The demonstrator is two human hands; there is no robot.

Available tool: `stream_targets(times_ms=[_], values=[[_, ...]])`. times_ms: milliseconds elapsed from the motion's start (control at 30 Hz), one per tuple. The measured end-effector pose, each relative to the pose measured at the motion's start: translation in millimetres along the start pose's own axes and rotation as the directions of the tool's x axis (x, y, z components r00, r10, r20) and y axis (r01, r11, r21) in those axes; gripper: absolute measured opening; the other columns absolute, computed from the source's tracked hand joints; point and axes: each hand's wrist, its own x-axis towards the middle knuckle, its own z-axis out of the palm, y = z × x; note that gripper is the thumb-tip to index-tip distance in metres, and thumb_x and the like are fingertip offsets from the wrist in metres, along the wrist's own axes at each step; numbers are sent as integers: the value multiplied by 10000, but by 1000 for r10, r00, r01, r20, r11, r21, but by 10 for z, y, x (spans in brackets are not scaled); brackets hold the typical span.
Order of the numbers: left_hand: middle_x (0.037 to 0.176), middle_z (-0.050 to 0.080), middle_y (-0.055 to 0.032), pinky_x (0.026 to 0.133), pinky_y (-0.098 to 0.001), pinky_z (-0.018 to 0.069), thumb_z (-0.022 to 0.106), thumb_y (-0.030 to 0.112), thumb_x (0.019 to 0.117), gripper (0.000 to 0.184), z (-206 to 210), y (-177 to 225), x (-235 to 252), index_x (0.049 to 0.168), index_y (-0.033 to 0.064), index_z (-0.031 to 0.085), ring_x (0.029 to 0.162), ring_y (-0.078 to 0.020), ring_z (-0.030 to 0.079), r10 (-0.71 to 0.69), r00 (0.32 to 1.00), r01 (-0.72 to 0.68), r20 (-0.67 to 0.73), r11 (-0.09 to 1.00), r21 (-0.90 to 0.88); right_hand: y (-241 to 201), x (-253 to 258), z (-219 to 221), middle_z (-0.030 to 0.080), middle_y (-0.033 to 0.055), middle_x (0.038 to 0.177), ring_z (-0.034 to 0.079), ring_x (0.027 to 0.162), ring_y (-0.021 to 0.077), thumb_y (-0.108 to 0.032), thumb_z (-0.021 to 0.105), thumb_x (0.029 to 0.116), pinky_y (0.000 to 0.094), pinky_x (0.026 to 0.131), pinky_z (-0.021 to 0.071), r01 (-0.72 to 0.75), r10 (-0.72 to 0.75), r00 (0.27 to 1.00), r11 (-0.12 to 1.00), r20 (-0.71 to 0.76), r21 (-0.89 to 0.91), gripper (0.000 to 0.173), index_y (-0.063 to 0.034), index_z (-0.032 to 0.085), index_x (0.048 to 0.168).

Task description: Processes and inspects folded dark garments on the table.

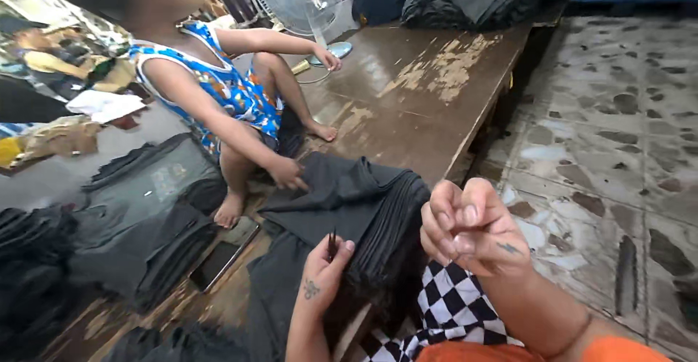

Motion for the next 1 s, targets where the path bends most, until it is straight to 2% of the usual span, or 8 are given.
stream_targets(times_ms=[100, 233, 467, 700, 1000], values=[[633, 504, 152, 451, -125, 375, 585, 196, 955, 98, -28, -21, -19, 859, 177, 585, 493, 63, 440, -32, 999, 32, 0, 997, -66, -31, 42, 51, 675, -17, 1098, 678, 888, 68, -114, 599, 987, 217, 707, 570, 16, -19, 999, 997, 39, 73, 218, -201, 660, 1178], [608, 503, 168, 418, -116, 362, 601, 207, 938, 93, -33, -35, -37, 848, 207, 580, 457, 75, 426, -60, 998, 59, -7, 990, -127, -82, 82, 67, 668, -1, 1108, 680, 893, 76, -68, 612, 962, 224, 716, 574, 27, -33, 997, 997, 76, 79, 258, -179, 650, 1192], [613, 518, 184, 424, -104, 385, 633, 231, 940, 105, -15, -80, -37, 846, 229, 588, 466, 87, 446, -23, 1000, 22, -2, 982, -185, -59, 65, 34, 658, 15, 1099, 662, 893, 79, -11, 598, 933, 223, 716, 553, 27, -32, 996, 998, 85, 57, 309, -152, 639, 1205], [651, 504, 179, 444, -102, 371, 632, 260, 942, 110, 42, -100, -55, 859, 204, 587, 498, 85, 441, 5, 999, -8, -44, 998, -70, -102, 86, -5, 671, 24, 1109, 683, 875, 80, -17, 609, 944, 213, 680, 567, 19, -24, 998, 997, 65, 71, 290, -156, 652, 1194], [664, 528, 181, 452, -92, 381, 660, 289, 941, 98, 21, -175, -95, 871, 245, 610, 517, 90, 462, 2, 999, -7, -52, 996, -86, -145, 143, -27, 684, 44, 1096, 706, 872, 105, 2, 623, 947, 227, 673, 588, -2, -5, 998, 991, 55, 133, 273, -135, 661, 1180]])
